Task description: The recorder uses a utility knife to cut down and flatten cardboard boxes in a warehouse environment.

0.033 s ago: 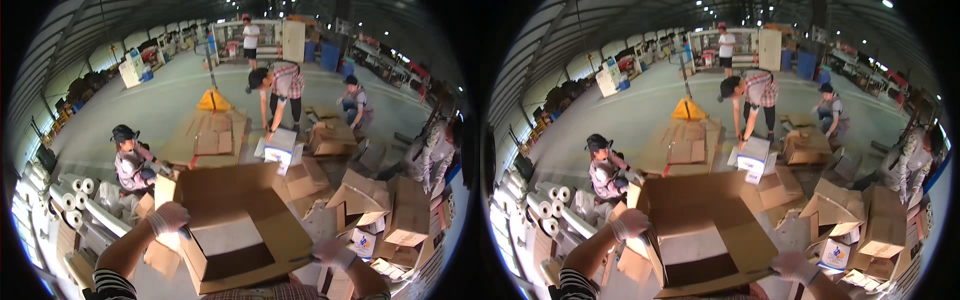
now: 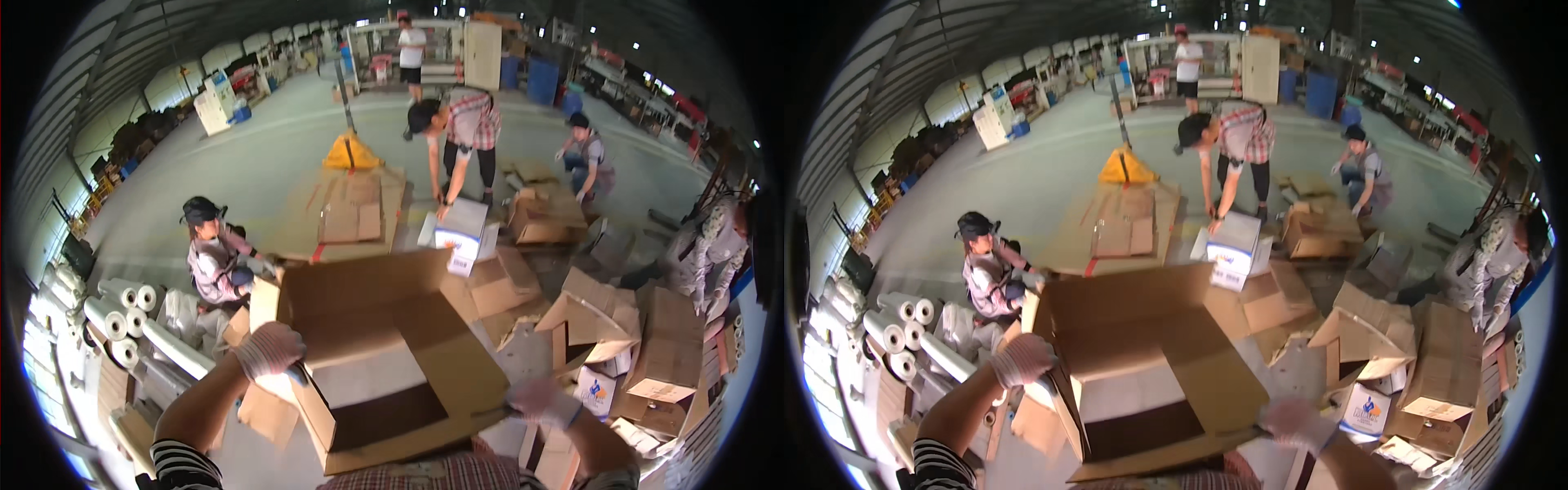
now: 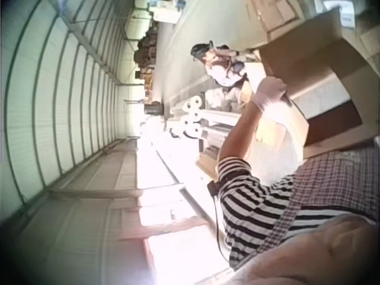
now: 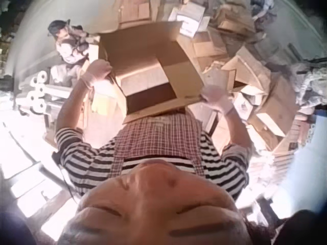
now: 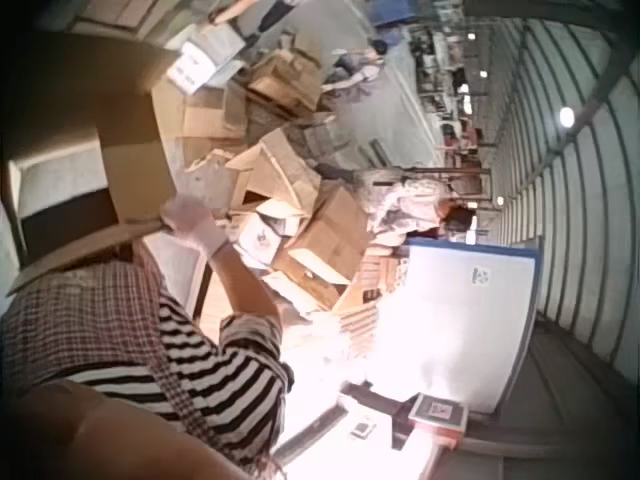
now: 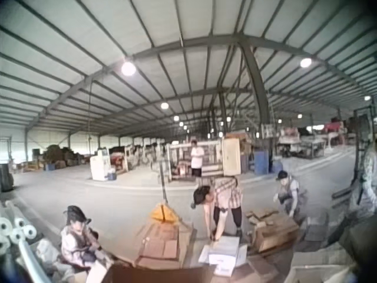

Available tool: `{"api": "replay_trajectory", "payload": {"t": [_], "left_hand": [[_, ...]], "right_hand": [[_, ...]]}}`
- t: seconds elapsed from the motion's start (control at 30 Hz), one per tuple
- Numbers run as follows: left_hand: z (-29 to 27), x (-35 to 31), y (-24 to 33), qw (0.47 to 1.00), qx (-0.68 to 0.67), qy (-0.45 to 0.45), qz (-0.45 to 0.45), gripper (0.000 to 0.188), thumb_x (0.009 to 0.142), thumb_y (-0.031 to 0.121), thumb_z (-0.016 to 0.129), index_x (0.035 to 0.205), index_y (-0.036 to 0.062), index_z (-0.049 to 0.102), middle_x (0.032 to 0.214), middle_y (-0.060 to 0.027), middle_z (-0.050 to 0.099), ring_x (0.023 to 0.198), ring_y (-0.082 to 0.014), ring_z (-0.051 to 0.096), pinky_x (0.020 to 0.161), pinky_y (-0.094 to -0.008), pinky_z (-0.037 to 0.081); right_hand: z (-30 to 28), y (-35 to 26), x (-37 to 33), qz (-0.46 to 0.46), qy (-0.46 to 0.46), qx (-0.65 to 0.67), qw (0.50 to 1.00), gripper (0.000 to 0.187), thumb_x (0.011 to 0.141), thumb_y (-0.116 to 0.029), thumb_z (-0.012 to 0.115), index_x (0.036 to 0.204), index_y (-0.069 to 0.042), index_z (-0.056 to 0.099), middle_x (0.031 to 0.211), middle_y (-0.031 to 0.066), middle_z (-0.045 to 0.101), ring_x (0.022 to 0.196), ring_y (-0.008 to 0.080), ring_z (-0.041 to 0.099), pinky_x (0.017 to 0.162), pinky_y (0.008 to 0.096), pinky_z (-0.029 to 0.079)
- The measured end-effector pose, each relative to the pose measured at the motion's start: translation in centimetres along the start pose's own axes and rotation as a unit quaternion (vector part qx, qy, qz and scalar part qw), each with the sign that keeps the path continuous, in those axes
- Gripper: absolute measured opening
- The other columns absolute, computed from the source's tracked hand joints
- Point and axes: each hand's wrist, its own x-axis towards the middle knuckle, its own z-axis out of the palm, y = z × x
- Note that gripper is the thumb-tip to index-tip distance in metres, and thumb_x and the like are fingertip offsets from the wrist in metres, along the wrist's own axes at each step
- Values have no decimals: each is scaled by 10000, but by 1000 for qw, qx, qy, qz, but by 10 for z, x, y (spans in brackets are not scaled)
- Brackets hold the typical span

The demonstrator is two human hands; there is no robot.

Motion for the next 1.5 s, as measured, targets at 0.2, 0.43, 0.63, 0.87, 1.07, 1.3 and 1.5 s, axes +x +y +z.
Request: {"api": "replay_trajectory", "payload": {"t": [0.2,0.43,0.63,0.87,1.07,1.3,1.5], "left_hand": [[-90,50,-33,999,-26,1,31,402,703,550,640,728,150,615,749,-14,587,761,-235,623,675,-368,477],[-127,113,-98,998,-53,21,28,433,757,600,590,712,169,590,712,-2,554,674,-203,592,618,-352,457],[-107,113,-174,998,-42,47,5,419,768,547,602,680,143,535,660,-18,523,641,-203,587,554,-354,428],[-53,128,-294,994,-90,4,-54,323,779,445,614,711,131,584,682,-33,570,652,-236,624,555,-384,468],[-30,195,-383,989,-103,-29,-104,206,766,334,631,733,132,618,673,-43,585,651,-238,644,574,-377,501],[25,272,-469,958,-113,-56,-259,262,757,399,664,713,142,642,666,-44,604,656,-262,647,585,-377,506],[1,326,-490,928,-174,-161,-286,119,700,260,674,733,146,672,667,-46,614,701,-266,673,571,-395,518]], "right_hand": [[-77,98,182,-207,-275,241,907,480,762,-456,743,1101,-124,671,946,94,688,856,249,664,742,379,515],[-95,-4,413,-480,-134,-5,867,346,849,-188,617,1171,-68,650,1123,150,668,981,311,657,813,400,528],[-19,-6,566,-338,-201,-282,875,268,742,-195,712,1009,-174,720,1047,117,691,944,283,687,708,425,563],[-109,55,657,-312,-158,-210,913,205,833,-164,617,1010,-128,716,1044,78,688,973,284,681,725,432,574],[-212,156,730,-368,-193,-215,884,230,820,-200,579,950,-76,723,1017,121,695,875,334,685,699,431,564],[-294,329,853,-400,-63,-139,904,97,799,-156,577,841,-104,646,886,87,633,800,325,666,679,435,541],[-302,390,922,-421,-4,-14,907,165,875,-116,511,1033,-121,559,991,87,583,863,300,649,683,420,529]]}}
